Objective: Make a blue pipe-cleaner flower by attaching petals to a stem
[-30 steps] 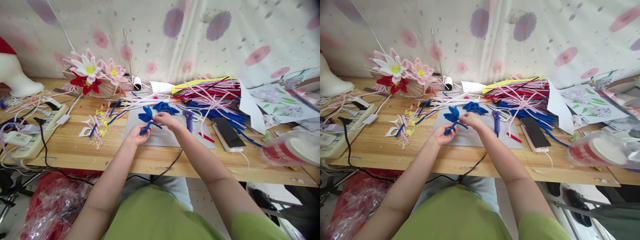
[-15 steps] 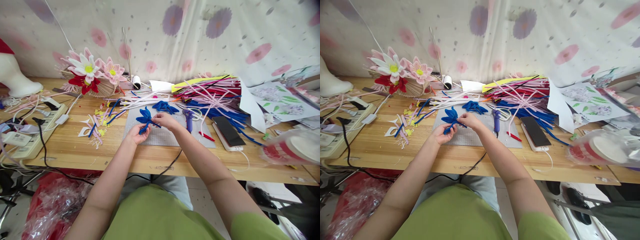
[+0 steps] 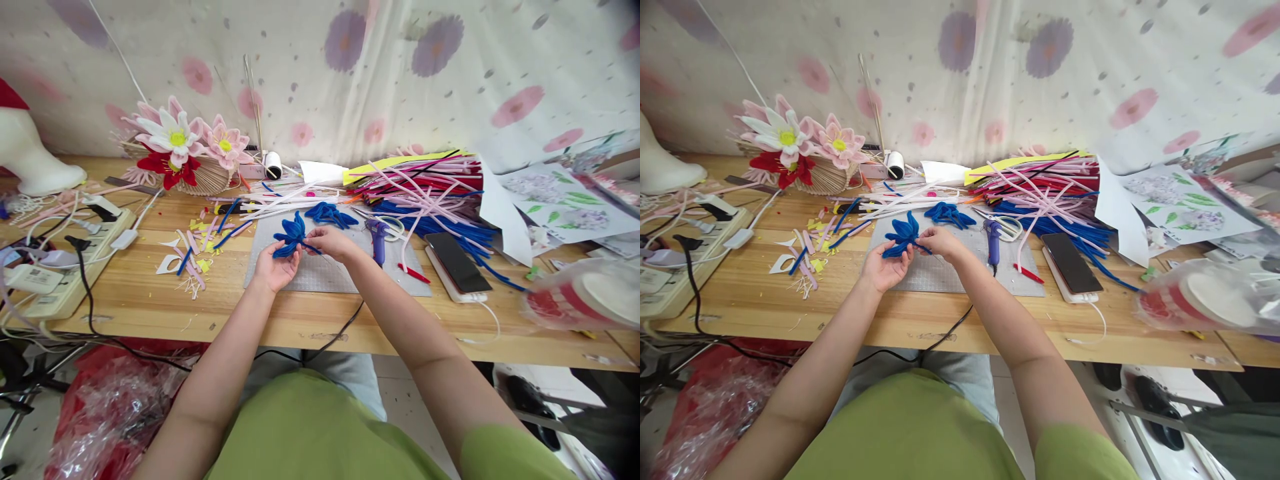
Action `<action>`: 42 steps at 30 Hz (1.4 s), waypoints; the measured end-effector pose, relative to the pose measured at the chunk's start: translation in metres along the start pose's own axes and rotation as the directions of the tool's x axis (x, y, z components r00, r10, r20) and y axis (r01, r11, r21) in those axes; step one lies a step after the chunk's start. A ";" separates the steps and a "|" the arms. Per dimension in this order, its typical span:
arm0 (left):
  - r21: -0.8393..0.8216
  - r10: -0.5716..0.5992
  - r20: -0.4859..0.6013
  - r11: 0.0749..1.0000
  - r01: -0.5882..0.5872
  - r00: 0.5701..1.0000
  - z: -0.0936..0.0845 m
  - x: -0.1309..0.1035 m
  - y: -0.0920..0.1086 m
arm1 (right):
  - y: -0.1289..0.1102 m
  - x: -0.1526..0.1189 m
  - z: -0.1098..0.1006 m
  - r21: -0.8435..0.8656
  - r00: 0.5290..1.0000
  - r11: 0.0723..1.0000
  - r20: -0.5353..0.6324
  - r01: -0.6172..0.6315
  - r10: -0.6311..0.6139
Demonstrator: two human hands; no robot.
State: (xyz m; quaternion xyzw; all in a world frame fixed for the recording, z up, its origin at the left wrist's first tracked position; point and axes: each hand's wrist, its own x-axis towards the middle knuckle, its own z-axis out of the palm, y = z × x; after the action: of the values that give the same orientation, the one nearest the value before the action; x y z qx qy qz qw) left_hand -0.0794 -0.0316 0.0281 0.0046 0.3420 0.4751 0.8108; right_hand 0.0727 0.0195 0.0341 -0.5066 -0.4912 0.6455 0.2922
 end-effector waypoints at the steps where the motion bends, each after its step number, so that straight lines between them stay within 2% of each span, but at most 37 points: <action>1: 0.006 0.032 0.018 0.999 -0.032 0.999 0.000 -0.001 -0.002 | 0.001 0.001 -0.001 0.015 1.000 1.000 -0.002 -0.003 0.003; 4: 0.046 0.109 0.026 0.993 -0.111 0.994 0.001 -0.002 -0.010 | 0.003 0.003 -0.004 0.085 1.000 0.996 0.025 -0.021 0.019; 7: 0.194 0.244 -0.060 0.954 -0.228 0.968 0.003 0.004 -0.020 | 0.004 0.003 -0.003 0.149 0.996 0.987 0.081 -0.053 0.041; 8: 0.255 0.323 -0.091 0.922 -0.291 0.942 0.003 0.007 -0.023 | 0.004 0.003 -0.002 0.163 0.995 0.985 0.094 -0.060 0.045; 11: 0.414 0.551 -0.158 0.791 -0.451 0.820 0.002 0.017 -0.029 | 0.003 0.003 0.001 0.187 0.992 0.979 0.118 -0.076 0.054; 12: 0.450 0.592 -0.165 0.757 -0.474 0.789 0.001 0.019 -0.030 | 0.002 0.002 0.001 0.197 0.990 0.977 0.124 -0.083 0.060; 13: 0.467 0.610 -0.164 0.740 -0.483 0.776 0.001 0.020 -0.031 | 0.001 0.002 0.001 0.210 0.989 0.973 0.131 -0.093 0.067; 15: 0.439 0.577 -0.138 0.764 -0.472 0.805 0.000 0.021 -0.030 | -0.001 0.001 0.002 0.237 0.984 0.964 0.156 -0.118 0.082; 19: 0.270 0.400 -0.031 0.886 -0.378 0.916 0.001 0.017 -0.027 | -0.003 -0.001 0.002 0.261 0.962 0.950 0.254 -0.172 0.104; 21: 0.224 0.364 0.013 0.906 -0.358 0.931 0.004 0.015 -0.026 | -0.003 -0.002 0.003 0.271 0.952 0.944 0.286 -0.187 0.107; 31: 0.214 0.390 0.010 0.899 -0.383 0.921 0.009 0.011 -0.028 | -0.005 -0.006 0.006 0.293 0.960 0.923 0.202 -0.248 0.194; 38: 0.252 0.445 0.016 0.865 -0.434 0.895 0.007 0.014 -0.024 | -0.007 -0.012 0.003 0.173 0.973 0.971 0.186 -0.167 0.134; 40: 0.245 0.464 0.012 0.858 -0.452 0.886 0.007 0.013 -0.020 | -0.007 -0.013 -0.002 0.119 0.990 0.988 0.106 -0.100 0.088; 42: 0.242 0.473 0.018 0.853 -0.463 0.881 0.006 0.011 -0.015 | -0.006 -0.011 -0.007 0.069 1.000 0.998 -0.029 -0.001 0.003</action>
State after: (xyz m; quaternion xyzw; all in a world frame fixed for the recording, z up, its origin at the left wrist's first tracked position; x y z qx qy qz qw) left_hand -0.0607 -0.0290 0.0217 0.1751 0.4023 0.6134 0.6567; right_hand 0.0818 0.0136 0.0433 -0.5058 -0.4639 0.6550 0.3160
